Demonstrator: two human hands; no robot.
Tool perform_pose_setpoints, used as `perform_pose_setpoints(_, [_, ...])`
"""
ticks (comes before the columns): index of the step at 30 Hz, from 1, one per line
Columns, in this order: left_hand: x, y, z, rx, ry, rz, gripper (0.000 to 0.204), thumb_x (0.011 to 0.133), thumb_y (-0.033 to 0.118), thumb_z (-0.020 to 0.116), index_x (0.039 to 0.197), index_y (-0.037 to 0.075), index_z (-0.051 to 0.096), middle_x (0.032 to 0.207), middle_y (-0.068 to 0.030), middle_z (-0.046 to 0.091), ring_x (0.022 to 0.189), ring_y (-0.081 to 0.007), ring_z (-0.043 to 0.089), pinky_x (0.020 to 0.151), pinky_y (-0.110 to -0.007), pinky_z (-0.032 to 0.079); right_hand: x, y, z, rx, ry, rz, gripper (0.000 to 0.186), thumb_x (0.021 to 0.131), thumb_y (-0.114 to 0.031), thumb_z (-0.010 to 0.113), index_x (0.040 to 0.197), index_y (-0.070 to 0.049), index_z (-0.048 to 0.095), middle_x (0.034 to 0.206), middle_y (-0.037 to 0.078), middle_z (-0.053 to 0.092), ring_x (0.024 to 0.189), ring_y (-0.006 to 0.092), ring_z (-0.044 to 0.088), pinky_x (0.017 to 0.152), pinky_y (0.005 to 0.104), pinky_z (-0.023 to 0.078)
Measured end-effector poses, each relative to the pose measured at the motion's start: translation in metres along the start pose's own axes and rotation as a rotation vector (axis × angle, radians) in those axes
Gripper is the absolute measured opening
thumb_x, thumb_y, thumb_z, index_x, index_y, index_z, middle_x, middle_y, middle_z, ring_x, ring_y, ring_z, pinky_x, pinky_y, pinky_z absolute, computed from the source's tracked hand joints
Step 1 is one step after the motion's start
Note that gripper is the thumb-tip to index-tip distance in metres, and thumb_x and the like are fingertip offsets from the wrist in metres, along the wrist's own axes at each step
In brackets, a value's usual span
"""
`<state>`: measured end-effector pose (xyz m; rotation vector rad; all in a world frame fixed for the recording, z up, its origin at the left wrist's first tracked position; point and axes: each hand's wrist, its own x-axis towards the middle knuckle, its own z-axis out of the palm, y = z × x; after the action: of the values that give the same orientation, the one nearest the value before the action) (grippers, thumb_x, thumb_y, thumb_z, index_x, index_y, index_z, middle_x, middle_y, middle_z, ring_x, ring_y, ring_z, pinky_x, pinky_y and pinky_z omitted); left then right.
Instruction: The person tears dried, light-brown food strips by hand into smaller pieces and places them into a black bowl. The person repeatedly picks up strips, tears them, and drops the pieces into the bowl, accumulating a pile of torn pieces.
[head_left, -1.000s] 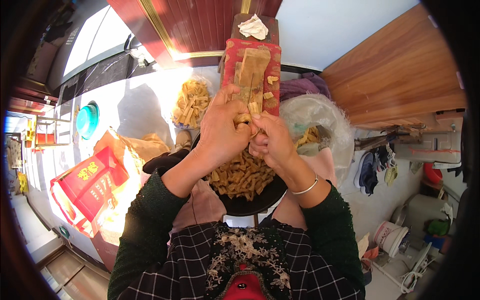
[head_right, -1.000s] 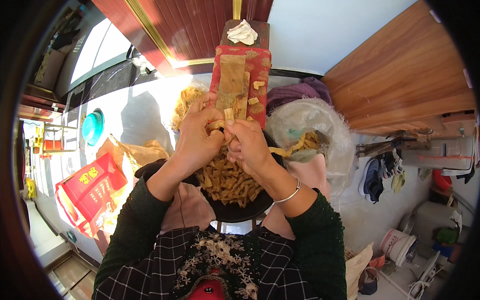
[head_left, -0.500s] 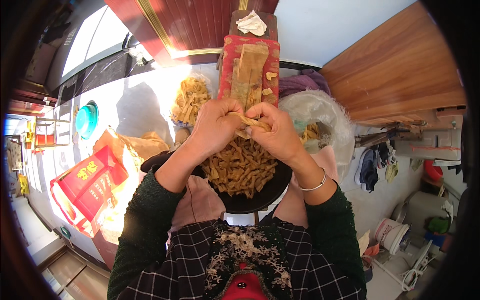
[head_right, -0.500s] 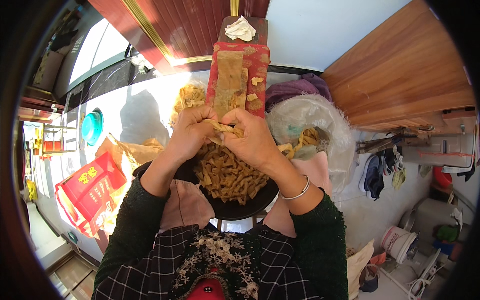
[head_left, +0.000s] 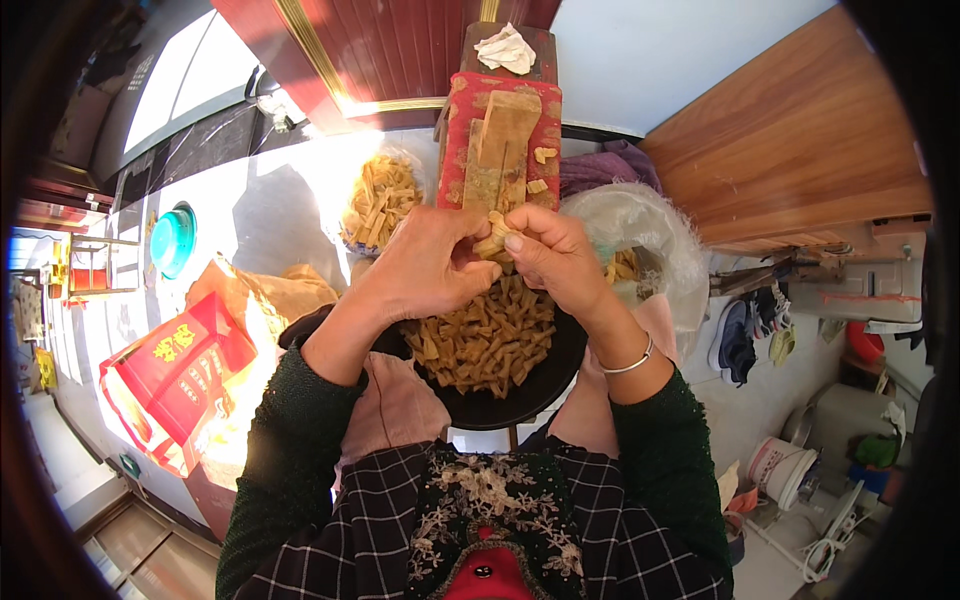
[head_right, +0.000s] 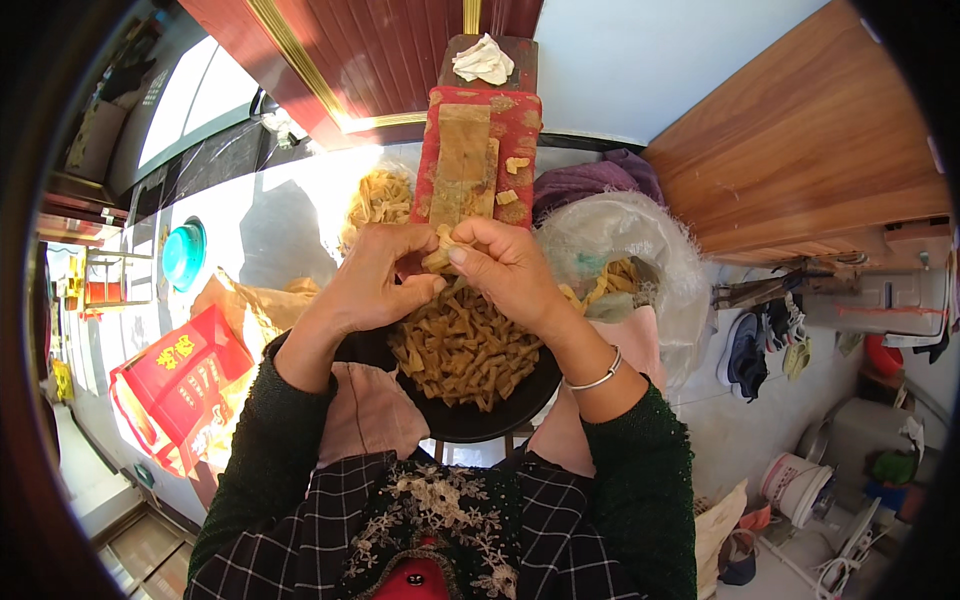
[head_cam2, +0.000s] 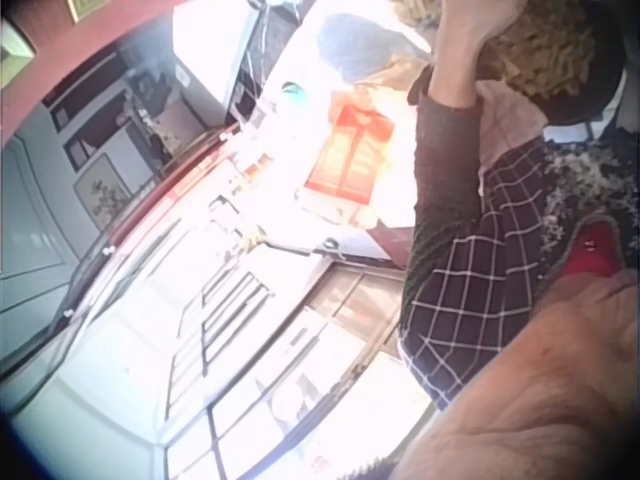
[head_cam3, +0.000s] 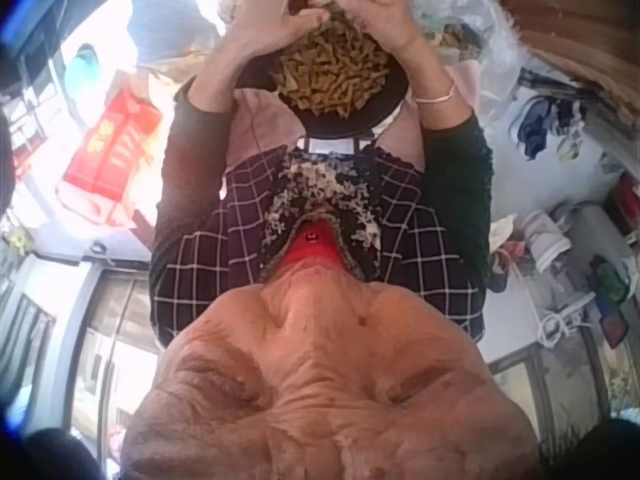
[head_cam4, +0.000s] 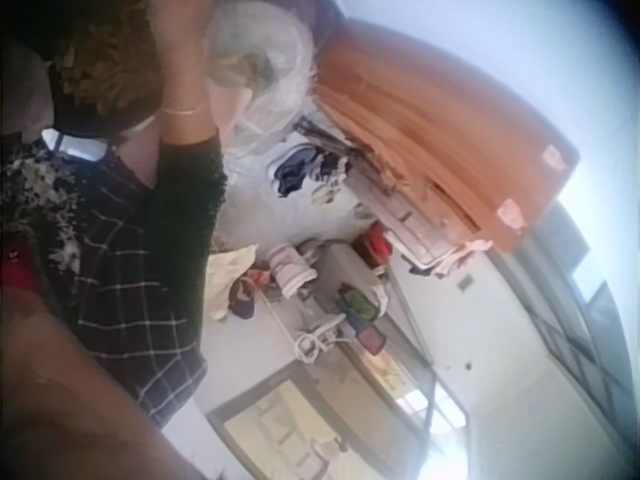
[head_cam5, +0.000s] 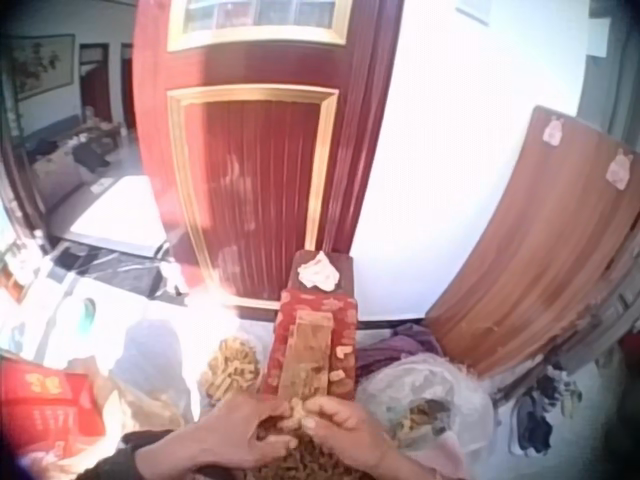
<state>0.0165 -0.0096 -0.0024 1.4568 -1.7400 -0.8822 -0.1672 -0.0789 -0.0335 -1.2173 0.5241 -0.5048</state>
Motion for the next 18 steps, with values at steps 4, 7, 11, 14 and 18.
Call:
perform_pose_setpoints(4, [0.0, -0.005, 0.002, -0.386, -0.042, -0.133, 0.027, 0.086, 0.014, 0.063, 0.065, 0.0, 0.054, 0.052, -0.0064, 0.049, 0.046, -0.0128, 0.048, 0.046, -0.027, 0.04, 0.001, -0.008, 0.012, 0.039, 0.134, -0.014, 0.022, 0.095, -0.025, 0.054, 0.088, -0.004, 0.056, 0.06, -0.007, 0.043, 0.05, 0.0015, 0.035, 0.044, 0.0183, 0.028])
perform_pose_setpoints(7, [-0.002, -0.004, -0.009, -0.976, -0.159, -0.176, 0.031, 0.089, 0.015, 0.061, 0.061, 0.003, 0.053, 0.05, -0.0008, 0.047, 0.041, -0.0095, 0.043, 0.041, -0.023, 0.035, -0.007, -0.022, -0.005, 0.047, 0.125, -0.041, 0.028, 0.094, -0.029, 0.055, 0.085, -0.003, 0.059, 0.059, -0.007, 0.043, 0.051, 0.0016, 0.037, 0.046, 0.0179, 0.029])
perform_pose_setpoints(11, [-0.009, -0.011, -0.017, -1.27, -0.14, -0.142, 0.033, 0.089, 0.017, 0.062, 0.059, 0.005, 0.053, 0.049, 0.0015, 0.045, 0.037, -0.0065, 0.04, 0.037, -0.021, 0.031, -0.012, -0.026, -0.02, -0.245, 0.017, -0.186, 0.023, 0.09, -0.022, 0.061, 0.082, -0.001, 0.063, 0.061, -0.005, 0.049, 0.055, 0.0017, 0.04, 0.048, 0.0184, 0.032])
perform_pose_setpoints(14, [-0.009, -0.011, -0.022, -0.978, -0.116, -0.181, 0.035, 0.09, 0.018, 0.06, 0.058, 0.005, 0.052, 0.047, 0.0009, 0.044, 0.036, -0.0059, 0.039, 0.036, -0.022, 0.03, -0.009, -0.022, -0.015, -0.33, 0.013, -0.096, 0.016, 0.087, -0.014, 0.063, 0.078, -0.001, 0.062, 0.061, -0.007, 0.048, 0.056, 0.0021, 0.04, 0.05, 0.02, 0.032])
perform_pose_setpoints(18, [-0.01, -0.02, -0.033, -0.52, -0.266, -0.209, 0.031, 0.089, 0.024, 0.061, 0.066, 0.003, 0.057, 0.053, -0.005, 0.051, 0.042, -0.0138, 0.047, 0.042, -0.026, 0.038, -0.007, -0.025, -0.015, -0.31, -0.029, -0.043, 0.017, 0.086, -0.013, 0.064, 0.073, -0.002, 0.06, 0.06, -0.007, 0.048, 0.056, 0.0023, 0.04, 0.049, 0.0205, 0.032])
